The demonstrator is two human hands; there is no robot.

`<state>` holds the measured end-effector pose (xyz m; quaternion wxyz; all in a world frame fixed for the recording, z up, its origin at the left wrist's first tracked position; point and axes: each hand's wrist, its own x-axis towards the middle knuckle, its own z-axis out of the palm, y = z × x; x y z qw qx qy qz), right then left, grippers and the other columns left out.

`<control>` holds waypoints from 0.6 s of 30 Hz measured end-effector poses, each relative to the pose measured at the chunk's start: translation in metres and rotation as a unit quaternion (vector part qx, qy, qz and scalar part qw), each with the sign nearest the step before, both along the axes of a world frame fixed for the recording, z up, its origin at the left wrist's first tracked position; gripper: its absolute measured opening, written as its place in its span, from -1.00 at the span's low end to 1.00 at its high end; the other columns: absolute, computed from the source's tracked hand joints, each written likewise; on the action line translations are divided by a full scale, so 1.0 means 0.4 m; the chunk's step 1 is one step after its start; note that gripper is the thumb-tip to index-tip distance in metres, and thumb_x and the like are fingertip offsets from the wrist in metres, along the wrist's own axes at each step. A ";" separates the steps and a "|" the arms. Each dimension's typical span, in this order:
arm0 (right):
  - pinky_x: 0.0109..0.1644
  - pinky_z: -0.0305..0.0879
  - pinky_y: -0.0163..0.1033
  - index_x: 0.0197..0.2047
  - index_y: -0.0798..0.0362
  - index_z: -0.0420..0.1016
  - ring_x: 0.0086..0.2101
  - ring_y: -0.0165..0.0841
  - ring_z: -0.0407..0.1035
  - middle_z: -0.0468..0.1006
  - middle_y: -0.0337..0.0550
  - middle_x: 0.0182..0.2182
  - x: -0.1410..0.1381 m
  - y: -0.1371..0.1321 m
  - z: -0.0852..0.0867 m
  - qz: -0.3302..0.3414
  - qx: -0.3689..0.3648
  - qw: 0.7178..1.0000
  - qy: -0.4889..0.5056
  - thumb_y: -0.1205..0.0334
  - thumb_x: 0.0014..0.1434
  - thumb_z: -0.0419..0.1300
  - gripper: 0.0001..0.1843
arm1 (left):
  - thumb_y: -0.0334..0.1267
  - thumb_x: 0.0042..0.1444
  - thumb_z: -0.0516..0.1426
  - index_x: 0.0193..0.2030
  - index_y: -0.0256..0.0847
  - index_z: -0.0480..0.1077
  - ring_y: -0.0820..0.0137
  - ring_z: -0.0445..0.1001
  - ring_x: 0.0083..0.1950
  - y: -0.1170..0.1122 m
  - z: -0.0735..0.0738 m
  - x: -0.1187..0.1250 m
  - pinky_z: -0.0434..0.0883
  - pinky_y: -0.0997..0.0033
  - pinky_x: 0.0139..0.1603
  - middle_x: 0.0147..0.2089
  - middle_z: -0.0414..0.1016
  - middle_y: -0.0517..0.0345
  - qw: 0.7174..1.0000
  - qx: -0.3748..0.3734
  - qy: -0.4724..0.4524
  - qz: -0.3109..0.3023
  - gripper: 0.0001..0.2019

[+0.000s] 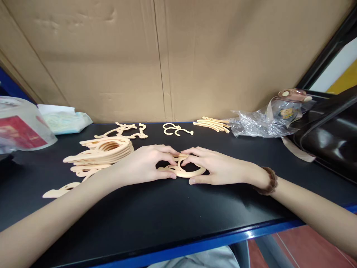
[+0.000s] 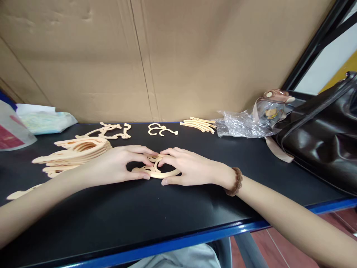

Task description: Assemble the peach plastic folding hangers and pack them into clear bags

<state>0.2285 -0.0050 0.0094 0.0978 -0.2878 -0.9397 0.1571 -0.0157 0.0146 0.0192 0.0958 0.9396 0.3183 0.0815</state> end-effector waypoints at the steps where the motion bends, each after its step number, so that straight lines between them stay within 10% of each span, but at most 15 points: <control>1: 0.19 0.13 -0.06 0.18 0.03 0.29 0.12 -0.18 0.19 0.23 -0.03 0.21 0.000 0.000 -0.002 -0.004 0.001 1.000 0.000 -0.02 0.22 0.13 -0.48 | -0.08 0.12 0.17 -0.15 0.01 0.51 0.32 0.43 0.08 -0.001 -0.001 0.001 0.34 0.38 0.06 0.15 0.41 0.29 1.000 0.002 0.000 0.000 -0.81; 18: 0.14 0.20 -0.12 0.14 0.03 0.30 0.06 -0.25 0.24 0.34 -0.06 0.11 0.006 0.009 0.003 -0.017 0.063 0.998 0.025 -0.05 0.25 0.09 -0.52 | 0.05 0.22 0.05 0.34 -0.02 0.03 0.25 0.22 0.28 -0.006 -0.037 0.008 0.20 0.25 0.24 0.32 0.20 0.11 1.000 -0.020 -0.015 0.002 -0.41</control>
